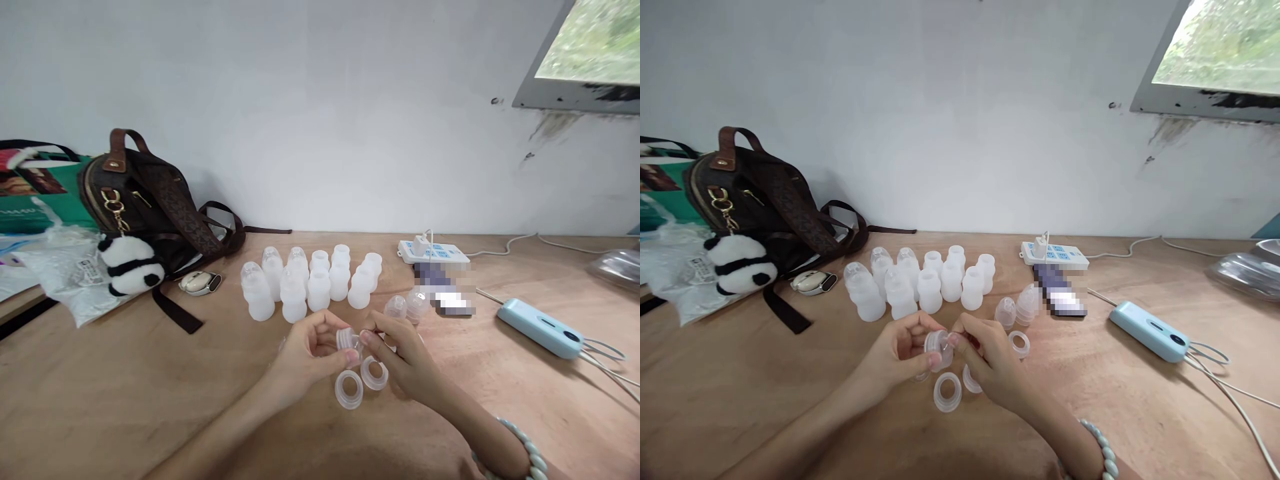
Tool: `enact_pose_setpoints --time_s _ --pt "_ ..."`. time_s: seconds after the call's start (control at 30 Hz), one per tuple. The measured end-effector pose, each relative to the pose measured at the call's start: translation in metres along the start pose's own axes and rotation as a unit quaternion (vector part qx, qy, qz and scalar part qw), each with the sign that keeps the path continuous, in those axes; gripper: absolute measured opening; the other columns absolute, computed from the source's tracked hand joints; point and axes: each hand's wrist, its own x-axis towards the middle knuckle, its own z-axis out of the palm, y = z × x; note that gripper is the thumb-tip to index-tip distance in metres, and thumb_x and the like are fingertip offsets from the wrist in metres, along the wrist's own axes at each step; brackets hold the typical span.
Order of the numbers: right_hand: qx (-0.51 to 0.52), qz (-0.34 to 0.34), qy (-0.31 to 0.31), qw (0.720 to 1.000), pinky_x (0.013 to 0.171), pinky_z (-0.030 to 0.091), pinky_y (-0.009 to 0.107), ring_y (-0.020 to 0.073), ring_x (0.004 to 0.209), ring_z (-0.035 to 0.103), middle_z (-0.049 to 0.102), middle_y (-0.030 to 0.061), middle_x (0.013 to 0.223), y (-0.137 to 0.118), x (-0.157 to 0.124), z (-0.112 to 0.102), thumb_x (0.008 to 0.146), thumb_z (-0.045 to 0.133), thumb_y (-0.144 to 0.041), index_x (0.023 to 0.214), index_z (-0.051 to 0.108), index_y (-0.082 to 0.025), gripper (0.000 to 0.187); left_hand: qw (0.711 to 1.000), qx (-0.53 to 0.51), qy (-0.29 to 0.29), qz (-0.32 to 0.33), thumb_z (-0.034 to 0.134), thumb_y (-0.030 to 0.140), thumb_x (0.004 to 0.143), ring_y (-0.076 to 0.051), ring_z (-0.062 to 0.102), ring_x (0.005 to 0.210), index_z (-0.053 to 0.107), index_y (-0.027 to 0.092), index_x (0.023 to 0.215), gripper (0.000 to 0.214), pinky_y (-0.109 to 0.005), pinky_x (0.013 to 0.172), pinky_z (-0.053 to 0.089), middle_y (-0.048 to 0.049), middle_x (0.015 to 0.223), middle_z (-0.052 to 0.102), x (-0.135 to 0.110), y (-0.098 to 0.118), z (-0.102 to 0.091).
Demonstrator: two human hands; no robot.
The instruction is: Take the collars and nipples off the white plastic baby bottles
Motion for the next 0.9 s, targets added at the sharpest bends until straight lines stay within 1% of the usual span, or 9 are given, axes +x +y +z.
enact_pose_setpoints --time_s 0.1,0.2,0.3,0.4,0.5,0.57,0.63,0.73,0.9 --pt "-0.009 -0.004 0.026 1.0 0.049 0.031 0.025 0.0109 0.05 0.04 0.043 -0.006 0.055 -0.002 0.0 -0.004 0.097 0.047 -0.026 0.068 0.045 -0.022 0.029 1.0 -0.013 0.009 -0.011 0.089 0.036 0.065 -0.01 0.06 0.06 0.063 0.015 0.084 0.038 -0.021 0.057 0.047 -0.0001 0.074 0.069 0.003 0.002 -0.003" --pt "-0.019 -0.01 0.054 0.998 0.05 0.033 0.025 0.0111 0.05 0.041 0.044 -0.0059 0.054 -0.001 0.0 -0.009 0.097 0.046 -0.025 0.068 0.046 -0.022 0.03 1.0 -0.01 0.012 -0.015 0.09 0.039 0.063 -0.011 0.062 0.06 0.064 0.014 0.082 0.041 -0.02 0.057 0.047 -0.0012 0.072 0.071 0.004 0.006 -0.005" --pt "-0.016 -0.021 0.045 0.999 0.051 0.035 0.025 0.0114 0.051 0.043 0.048 -0.0053 0.057 0.002 0.001 -0.012 0.098 0.048 -0.027 0.071 0.048 -0.022 0.028 1.0 -0.016 0.014 -0.018 0.091 0.041 0.062 -0.012 0.064 0.061 0.065 0.014 0.082 0.043 -0.02 0.057 0.047 -0.0022 0.071 0.073 0.003 0.009 -0.006" --pt "-0.01 -0.041 0.017 0.999 0.062 0.045 0.028 0.0156 0.069 0.056 0.061 0.0002 0.079 0.005 0.003 -0.01 0.093 0.062 -0.039 0.098 0.059 -0.021 0.019 0.999 -0.025 0.024 -0.015 0.089 0.046 0.064 -0.011 0.063 0.061 0.066 0.014 0.083 0.044 -0.019 0.057 0.045 -0.0023 0.072 0.073 0.003 0.007 -0.007" --pt "-0.019 -0.07 -0.02 0.997 0.08 0.051 0.034 0.0218 0.096 0.06 0.063 0.0064 0.106 0.007 0.005 -0.006 0.082 0.076 -0.047 0.122 0.058 -0.024 0.05 0.999 -0.035 0.013 -0.009 0.09 0.05 0.061 -0.011 0.063 0.06 0.065 0.014 0.081 0.049 -0.019 0.056 0.045 -0.0019 0.071 0.073 0.004 0.003 -0.007" --pt "-0.021 -0.082 -0.036 0.996 0.086 0.051 0.036 0.0226 0.102 0.06 0.062 0.0073 0.11 0.007 0.007 -0.006 0.083 0.075 -0.045 0.118 0.063 -0.025 0.042 0.999 -0.039 0.007 -0.003 0.09 0.056 0.059 -0.013 0.064 0.06 0.064 0.014 0.079 0.053 -0.021 0.057 0.047 -0.0022 0.068 0.072 0.005 0.0 -0.008" --pt "-0.026 -0.081 -0.018 0.996 0.088 0.051 0.038 0.0233 0.104 0.061 0.062 0.0081 0.11 0.008 0.013 -0.012 0.087 0.071 -0.04 0.113 0.064 -0.025 0.031 0.999 -0.034 0.018 -0.003 0.084 0.064 0.062 -0.016 0.066 0.062 0.065 0.014 0.085 0.058 -0.025 0.062 0.051 -0.0045 0.069 0.073 0.004 -0.003 -0.01" --pt "-0.095 -0.085 0.011 0.992 0.091 0.051 0.042 0.0266 0.111 0.059 0.061 0.0104 0.117 0.008 0.03 -0.023 0.085 0.072 -0.033 0.106 0.064 -0.023 0.024 0.997 0.001 0.071 0.016 0.07 0.071 0.074 -0.02 0.068 0.066 0.067 0.013 0.099 0.063 -0.03 0.064 0.053 -0.0086 0.076 0.075 -0.002 -0.005 -0.015" --pt "-0.197 -0.118 -0.105 0.968 0.086 0.052 0.043 0.0282 0.109 0.061 0.054 0.014 0.136 0.014 0.071 -0.013 0.075 0.079 -0.028 0.092 0.063 -0.019 0.025 0.975 0.111 0.152 0.115 0.056 0.055 0.093 -0.017 0.062 0.066 0.069 0.016 0.093 0.041 -0.026 0.062 0.047 -0.0044 0.072 0.072 -0.02 0.003 -0.019"
